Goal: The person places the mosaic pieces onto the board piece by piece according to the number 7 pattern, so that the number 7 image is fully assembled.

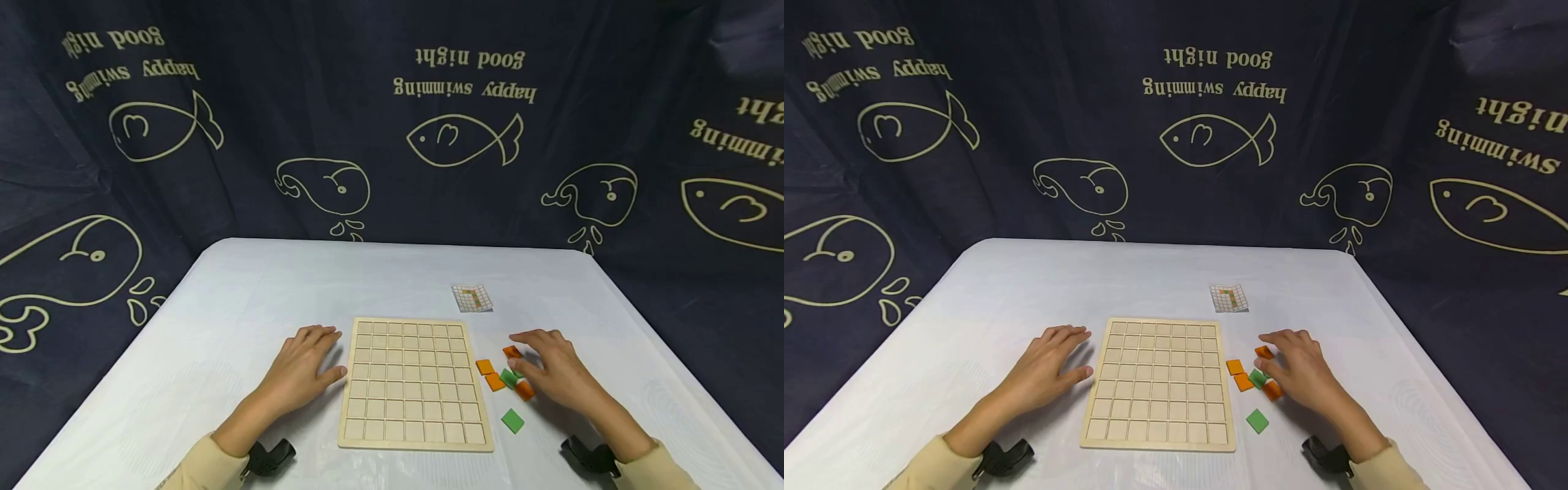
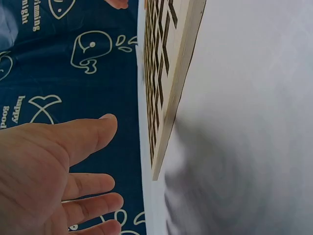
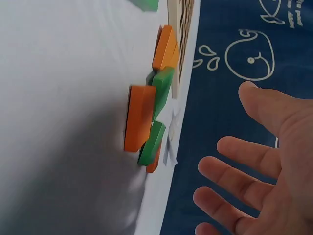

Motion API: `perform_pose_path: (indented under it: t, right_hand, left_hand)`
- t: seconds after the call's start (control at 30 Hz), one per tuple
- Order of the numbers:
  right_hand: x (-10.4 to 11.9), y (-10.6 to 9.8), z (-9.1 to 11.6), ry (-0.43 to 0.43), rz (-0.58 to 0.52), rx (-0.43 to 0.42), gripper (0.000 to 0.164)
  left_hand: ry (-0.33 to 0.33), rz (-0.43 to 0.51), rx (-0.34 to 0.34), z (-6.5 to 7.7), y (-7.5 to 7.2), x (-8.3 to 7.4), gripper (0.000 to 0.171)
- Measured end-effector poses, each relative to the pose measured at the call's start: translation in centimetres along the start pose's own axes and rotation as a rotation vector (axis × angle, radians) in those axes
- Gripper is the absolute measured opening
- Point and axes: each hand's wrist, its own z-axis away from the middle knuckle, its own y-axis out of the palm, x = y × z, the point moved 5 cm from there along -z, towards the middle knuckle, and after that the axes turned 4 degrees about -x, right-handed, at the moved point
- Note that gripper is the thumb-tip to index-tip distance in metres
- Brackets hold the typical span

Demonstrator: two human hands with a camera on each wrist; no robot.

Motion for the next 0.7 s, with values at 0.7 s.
perform_pose_path:
  t: [0.7]
  right_hand:
    - [-2.5,0.4,-0.8,0.053,-0.081,0.069,0.034]
  left_hand:
    - [0.0,0.074,0.019,-0.4,0.7,0.5,0.056]
